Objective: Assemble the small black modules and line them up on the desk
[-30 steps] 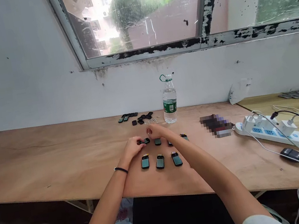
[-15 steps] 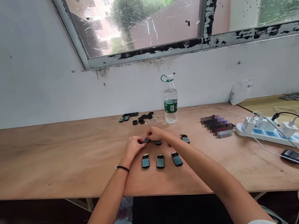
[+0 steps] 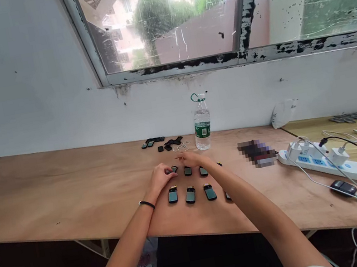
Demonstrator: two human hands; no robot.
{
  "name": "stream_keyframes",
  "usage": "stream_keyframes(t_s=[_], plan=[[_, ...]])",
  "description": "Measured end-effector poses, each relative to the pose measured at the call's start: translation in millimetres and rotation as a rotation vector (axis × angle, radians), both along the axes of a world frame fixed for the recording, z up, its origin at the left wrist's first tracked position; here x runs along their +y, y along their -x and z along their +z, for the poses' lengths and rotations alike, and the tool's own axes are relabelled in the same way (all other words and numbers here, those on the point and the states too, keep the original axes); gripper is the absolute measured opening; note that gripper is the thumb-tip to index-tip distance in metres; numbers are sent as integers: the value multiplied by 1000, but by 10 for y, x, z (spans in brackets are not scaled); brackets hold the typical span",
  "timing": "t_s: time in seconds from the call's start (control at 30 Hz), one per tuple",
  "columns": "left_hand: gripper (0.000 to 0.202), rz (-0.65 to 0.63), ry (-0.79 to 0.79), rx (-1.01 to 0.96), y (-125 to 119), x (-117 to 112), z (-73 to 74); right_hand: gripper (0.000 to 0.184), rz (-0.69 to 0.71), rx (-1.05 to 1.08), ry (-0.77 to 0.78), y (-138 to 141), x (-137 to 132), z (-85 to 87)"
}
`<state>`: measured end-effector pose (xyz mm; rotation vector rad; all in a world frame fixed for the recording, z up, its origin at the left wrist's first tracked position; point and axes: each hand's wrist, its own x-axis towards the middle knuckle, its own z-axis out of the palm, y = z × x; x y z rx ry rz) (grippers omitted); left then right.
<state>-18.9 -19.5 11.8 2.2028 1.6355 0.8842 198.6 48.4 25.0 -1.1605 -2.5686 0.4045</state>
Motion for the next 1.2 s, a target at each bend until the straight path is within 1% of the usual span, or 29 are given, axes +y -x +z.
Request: stream_keyframes(t_s=[0.07, 0.13, 0.2, 0.27, 0.37, 0.4, 0.5, 0.57, 0.63, 0.67, 0.73, 0.83, 0.9, 0.97, 1.07, 1.13, 1.2], plan=[[21, -6, -9, -29, -22, 0, -23, 46, -48, -1, -7, -134, -6, 18], [23, -12, 9, -64, -34, 3, -40, 53, -31, -20, 8, -268, -31, 29], [23, -11, 28, -100, -29, 11, -43, 54, 36, -40, 17, -368, -71, 32], [19, -5, 34, -140, -13, 22, -20, 55, 66, -21, 12, -420, -111, 25], [3, 6, -19, -164, -19, 31, 71, 54, 73, 23, 28, -427, -142, -6], [7, 4, -45, -151, -44, 26, 110, 52, 79, 26, 39, -419, -141, -17], [15, -56, -88, -48, -213, -18, 213, 50, 93, -5, 48, -388, -117, -33], [13, -139, -49, 60, -381, -66, 241, 47, 58, -45, 38, -371, -104, -25], [10, -198, 20, 171, -546, -110, 232, 41, -13, -99, 14, -359, -106, -10], [12, -199, 34, 218, -613, -124, 219, 36, -53, -131, -4, -355, -113, -3], [18, -158, 20, 283, -704, -129, 189, 29, -118, -185, -41, -353, -133, 9], [23, -106, 20, 324, -734, -89, 162, 21, -188, -213, -66, -362, -163, 26], [20, -100, 54, 327, -715, -56, 160, 19, -239, -146, -72, -370, -180, 42], [13, -113, 70, 313, -689, -38, 162, 18, -263, -7, -69, -374, -194, 61], [16, -149, 57, 274, -662, -41, 156, 19, -224, 184, -6, -367, -210, 79], [19, -155, 46, 255, -653, -49, 145, 20, -201, 240, 46, -353, -217, 73], [18, -158, 44, 235, -647, -50, 130, 18, -191, 251, 76, -337, -219, 50]])
